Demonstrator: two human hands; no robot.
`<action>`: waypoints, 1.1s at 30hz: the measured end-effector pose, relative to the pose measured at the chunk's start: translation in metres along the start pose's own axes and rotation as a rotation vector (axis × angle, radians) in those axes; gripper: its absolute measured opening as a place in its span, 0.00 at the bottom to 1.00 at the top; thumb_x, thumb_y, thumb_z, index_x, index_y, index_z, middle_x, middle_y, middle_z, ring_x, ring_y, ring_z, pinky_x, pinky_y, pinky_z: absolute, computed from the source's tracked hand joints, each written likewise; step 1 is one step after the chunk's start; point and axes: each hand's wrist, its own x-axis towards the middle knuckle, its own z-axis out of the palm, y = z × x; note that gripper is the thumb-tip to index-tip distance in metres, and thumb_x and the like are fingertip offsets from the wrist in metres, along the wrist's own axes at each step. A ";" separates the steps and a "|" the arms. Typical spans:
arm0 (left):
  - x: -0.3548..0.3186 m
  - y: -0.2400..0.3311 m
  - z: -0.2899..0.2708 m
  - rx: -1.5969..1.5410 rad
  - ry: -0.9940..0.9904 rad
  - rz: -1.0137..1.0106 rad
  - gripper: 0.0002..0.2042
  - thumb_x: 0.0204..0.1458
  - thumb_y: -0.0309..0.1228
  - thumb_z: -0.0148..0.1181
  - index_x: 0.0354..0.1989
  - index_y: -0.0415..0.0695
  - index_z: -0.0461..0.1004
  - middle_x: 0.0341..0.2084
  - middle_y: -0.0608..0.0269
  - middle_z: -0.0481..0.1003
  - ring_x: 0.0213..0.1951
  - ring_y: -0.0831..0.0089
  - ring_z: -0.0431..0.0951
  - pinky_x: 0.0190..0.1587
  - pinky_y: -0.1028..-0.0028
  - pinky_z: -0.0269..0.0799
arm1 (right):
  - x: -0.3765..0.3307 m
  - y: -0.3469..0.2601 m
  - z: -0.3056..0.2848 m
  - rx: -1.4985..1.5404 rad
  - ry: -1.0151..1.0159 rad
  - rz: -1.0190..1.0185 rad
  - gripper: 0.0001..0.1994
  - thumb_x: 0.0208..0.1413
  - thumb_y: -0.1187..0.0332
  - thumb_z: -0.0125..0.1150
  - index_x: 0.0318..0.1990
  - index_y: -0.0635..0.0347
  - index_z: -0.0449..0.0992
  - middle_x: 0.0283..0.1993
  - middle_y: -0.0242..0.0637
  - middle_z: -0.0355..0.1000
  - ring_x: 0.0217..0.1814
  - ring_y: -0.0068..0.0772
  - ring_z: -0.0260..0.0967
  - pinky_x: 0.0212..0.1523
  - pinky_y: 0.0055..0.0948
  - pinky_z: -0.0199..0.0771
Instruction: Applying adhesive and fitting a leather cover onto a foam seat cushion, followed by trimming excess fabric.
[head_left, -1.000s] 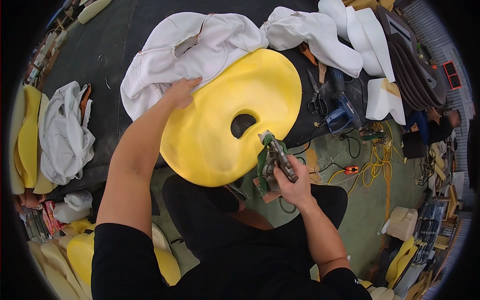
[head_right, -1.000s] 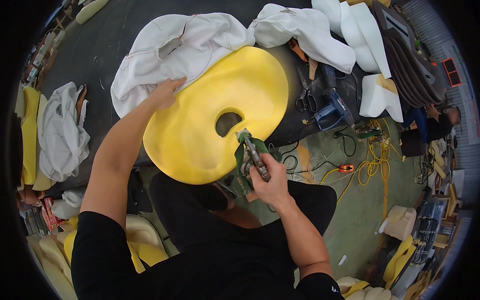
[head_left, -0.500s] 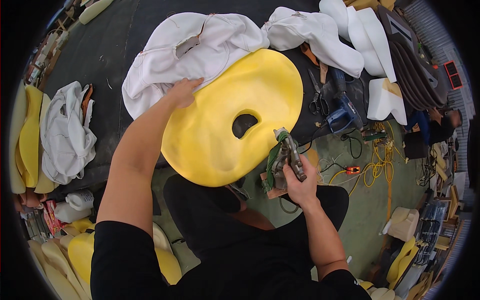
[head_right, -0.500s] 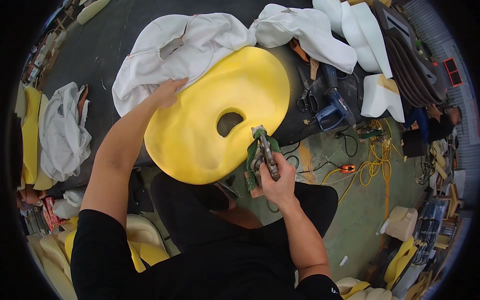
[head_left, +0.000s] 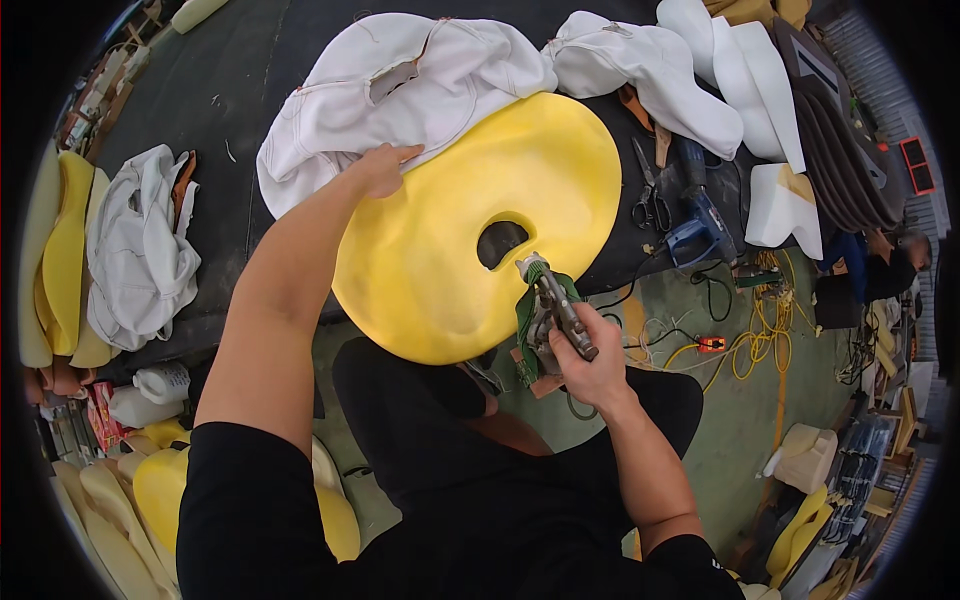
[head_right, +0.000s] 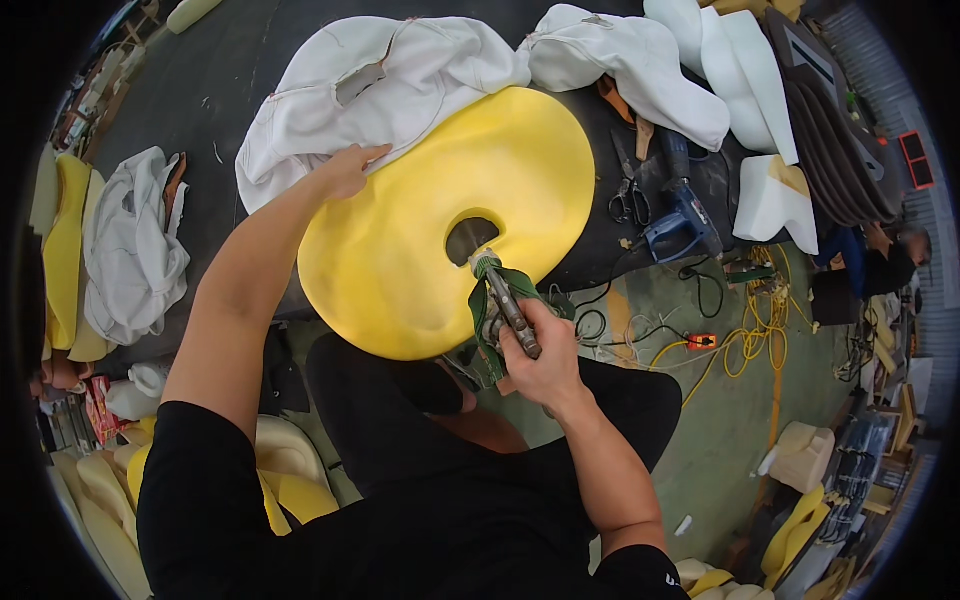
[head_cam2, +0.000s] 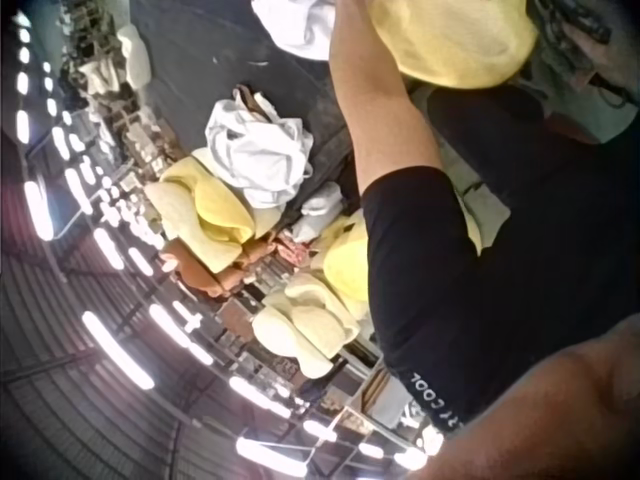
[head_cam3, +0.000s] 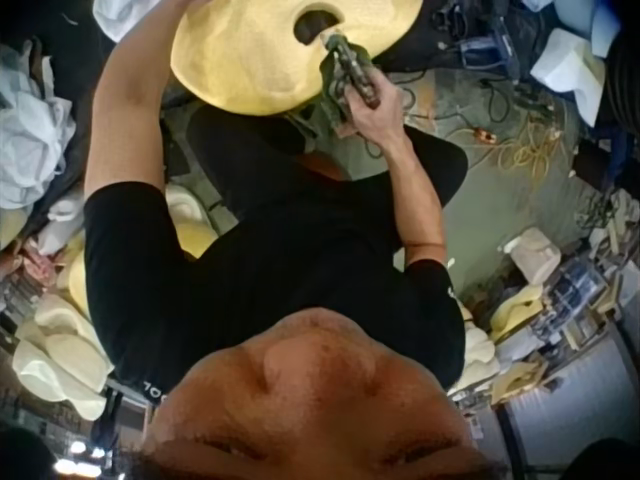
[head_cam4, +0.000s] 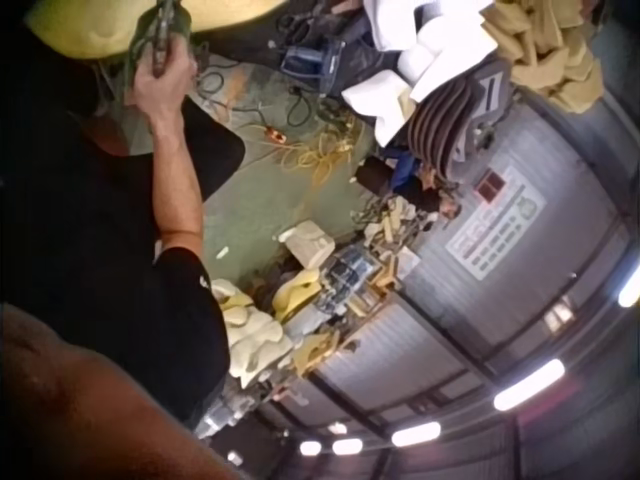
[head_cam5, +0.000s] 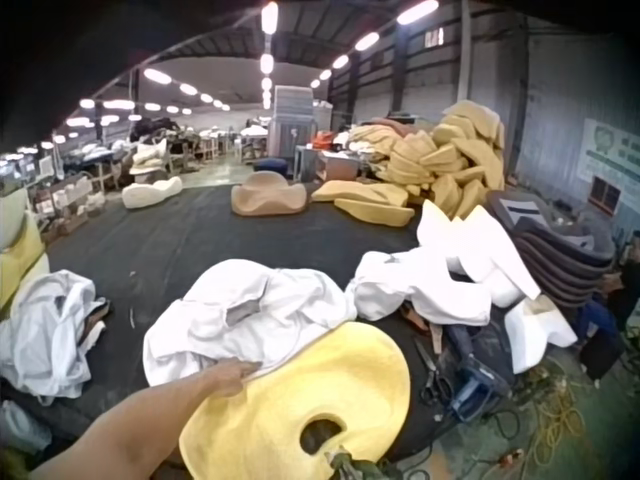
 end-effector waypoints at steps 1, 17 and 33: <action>0.000 -0.001 0.000 0.009 0.008 0.005 0.44 0.50 0.18 0.48 0.80 0.67 0.61 0.64 0.37 0.71 0.63 0.37 0.73 0.65 0.53 0.71 | 0.000 -0.001 0.000 -0.001 -0.012 0.001 0.05 0.61 0.74 0.65 0.41 0.66 0.77 0.25 0.29 0.70 0.27 0.18 0.64 0.29 0.27 0.65; -0.002 0.003 -0.004 -0.061 0.008 0.027 0.45 0.49 0.13 0.44 0.79 0.63 0.64 0.58 0.39 0.75 0.58 0.43 0.78 0.59 0.58 0.74 | 0.005 0.005 -0.012 -0.018 -0.253 0.017 0.06 0.59 0.74 0.66 0.41 0.65 0.77 0.29 0.30 0.72 0.30 0.19 0.66 0.32 0.27 0.67; -0.004 0.010 -0.015 -0.059 -0.056 -0.001 0.45 0.49 0.16 0.45 0.79 0.65 0.62 0.69 0.42 0.70 0.66 0.44 0.75 0.66 0.58 0.73 | 0.011 -0.003 -0.030 -0.041 -0.482 -0.009 0.06 0.55 0.72 0.67 0.39 0.62 0.78 0.21 0.37 0.69 0.23 0.32 0.69 0.29 0.33 0.67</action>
